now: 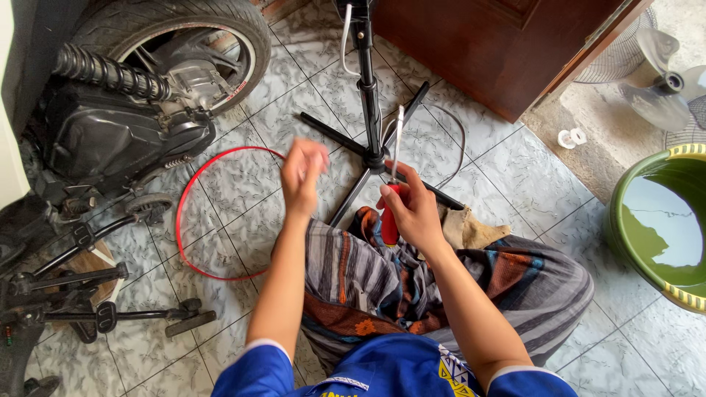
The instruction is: The person sits on the floor and uses a screwdriver to tighten screws on a black metal stand. They then pick up a small white plastic part and wipe it with a cloth.
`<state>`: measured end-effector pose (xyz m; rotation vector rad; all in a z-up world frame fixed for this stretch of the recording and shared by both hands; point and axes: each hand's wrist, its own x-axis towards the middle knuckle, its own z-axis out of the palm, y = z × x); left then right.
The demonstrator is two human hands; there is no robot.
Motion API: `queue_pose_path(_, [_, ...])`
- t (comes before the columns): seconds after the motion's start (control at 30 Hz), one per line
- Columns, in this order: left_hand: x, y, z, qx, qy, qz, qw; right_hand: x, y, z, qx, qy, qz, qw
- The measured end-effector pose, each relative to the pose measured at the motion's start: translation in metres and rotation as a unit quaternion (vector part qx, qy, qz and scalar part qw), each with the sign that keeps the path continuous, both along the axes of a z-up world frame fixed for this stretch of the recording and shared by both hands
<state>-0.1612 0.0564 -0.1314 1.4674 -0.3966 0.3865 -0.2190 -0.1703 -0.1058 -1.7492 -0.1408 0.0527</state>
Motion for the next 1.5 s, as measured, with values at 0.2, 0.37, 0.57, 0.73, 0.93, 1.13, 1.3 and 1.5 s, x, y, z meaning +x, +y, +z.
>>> queue_pose_path(0.2, [0.130,0.010,0.073,0.022,-0.027,-0.010,0.999,0.021,0.033,0.045,0.149,0.034,0.039,0.987])
queue_pose_path(0.37, [0.202,-0.010,0.076,-0.012,0.028,-0.176,0.984,0.035,0.057,0.072,0.385,0.109,0.088,0.912])
queue_pose_path(0.57, [0.227,-0.017,0.059,-0.176,0.017,-0.333,0.926,0.041,0.066,0.081,0.392,0.092,0.039,0.915])
queue_pose_path(0.73, [0.228,-0.024,0.088,-0.040,0.018,-0.310,0.950,0.048,0.065,0.082,0.379,0.069,0.046,0.922])
queue_pose_path(0.93, [0.213,-0.036,0.102,-0.073,0.016,-0.322,0.944,0.049,0.066,0.083,0.368,0.072,0.031,0.926])
queue_pose_path(1.13, [0.215,-0.041,0.093,-0.098,0.035,-0.332,0.937,0.043,0.071,0.084,0.362,0.086,0.020,0.928])
queue_pose_path(1.3, [0.218,-0.043,0.088,-0.084,-0.002,-0.332,0.940,0.040,0.073,0.085,0.361,0.074,0.023,0.929])
queue_pose_path(1.5, [0.219,-0.046,0.088,-0.084,-0.010,-0.319,0.944,0.043,0.073,0.085,0.371,0.070,0.030,0.926])
